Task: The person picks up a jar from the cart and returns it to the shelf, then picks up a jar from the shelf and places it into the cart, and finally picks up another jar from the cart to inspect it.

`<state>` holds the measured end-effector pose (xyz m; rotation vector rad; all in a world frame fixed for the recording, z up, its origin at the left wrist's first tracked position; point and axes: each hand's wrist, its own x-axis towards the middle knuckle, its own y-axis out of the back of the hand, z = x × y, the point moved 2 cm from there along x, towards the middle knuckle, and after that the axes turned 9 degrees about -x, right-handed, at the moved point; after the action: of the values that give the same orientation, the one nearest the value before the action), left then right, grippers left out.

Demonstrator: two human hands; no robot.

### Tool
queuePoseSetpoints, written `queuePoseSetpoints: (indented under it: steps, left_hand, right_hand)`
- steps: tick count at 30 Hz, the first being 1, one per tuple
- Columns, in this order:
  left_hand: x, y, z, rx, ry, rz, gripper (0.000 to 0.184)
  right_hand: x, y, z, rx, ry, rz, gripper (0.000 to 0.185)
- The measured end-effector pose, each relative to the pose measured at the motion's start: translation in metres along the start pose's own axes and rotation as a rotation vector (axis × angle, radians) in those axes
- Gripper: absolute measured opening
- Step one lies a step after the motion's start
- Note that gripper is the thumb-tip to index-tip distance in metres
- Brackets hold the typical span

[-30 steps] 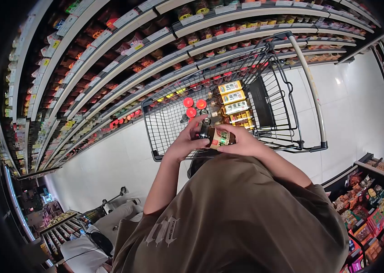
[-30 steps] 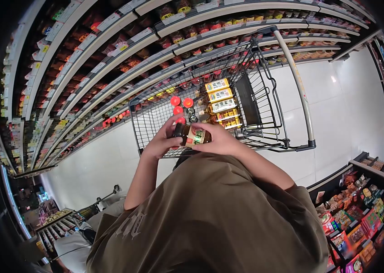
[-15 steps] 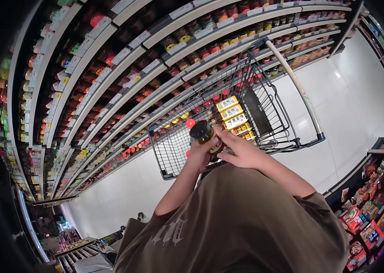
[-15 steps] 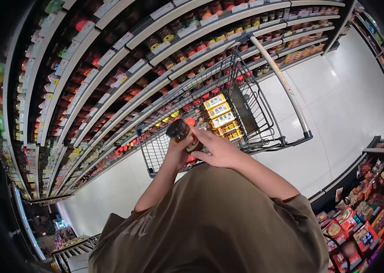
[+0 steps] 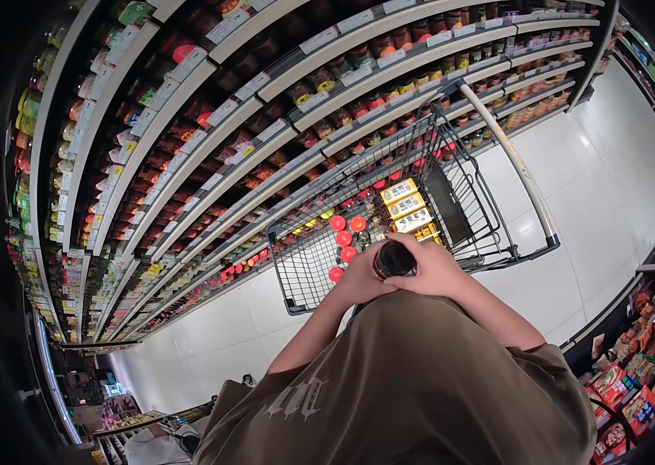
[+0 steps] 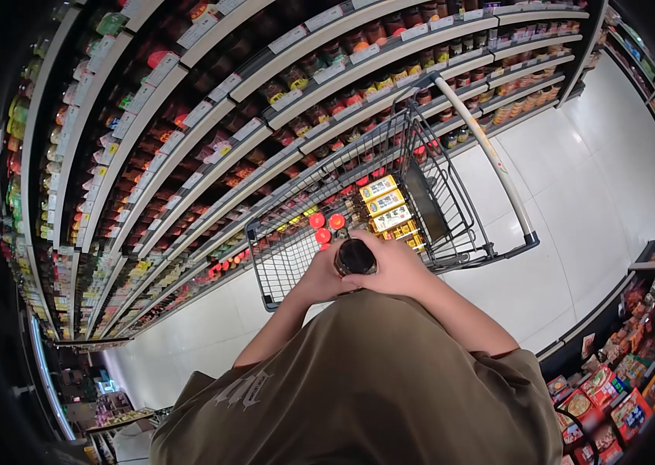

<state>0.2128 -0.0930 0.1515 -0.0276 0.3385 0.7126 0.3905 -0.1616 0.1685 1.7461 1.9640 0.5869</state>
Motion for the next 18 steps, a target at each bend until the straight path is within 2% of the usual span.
queuePoseSetpoints:
  steps: [2,10,13,15,16,18]
  left_hand:
    - [0.0,-0.004,0.007,0.093,-0.078,-0.029,0.062]
    - [0.0,-0.005,0.004,0.095,0.038,-0.04,0.063]
    - [0.001,-0.006,0.012,0.091,0.083,-0.069,0.066]
    - [0.002,-0.006,0.015,0.086,0.109,-0.113,0.077]
    - [0.004,-0.005,0.009,0.087,0.108,-0.11,0.077]
    - [0.007,0.0,-0.005,-0.103,0.019,-0.176,0.088]
  right_hand:
    - [0.001,-0.007,0.004,-0.003,0.015,0.018,0.072]
    - [0.0,-0.017,0.01,0.153,0.009,0.077,0.059]
    - [0.0,-0.018,0.012,0.219,-0.045,0.057,0.053]
    - [0.0,-0.022,0.017,0.355,-0.089,0.059,0.048]
    - [0.0,-0.025,0.02,0.354,-0.086,0.059,0.048]
    - [0.001,-0.027,0.023,0.405,-0.036,0.13,0.048]
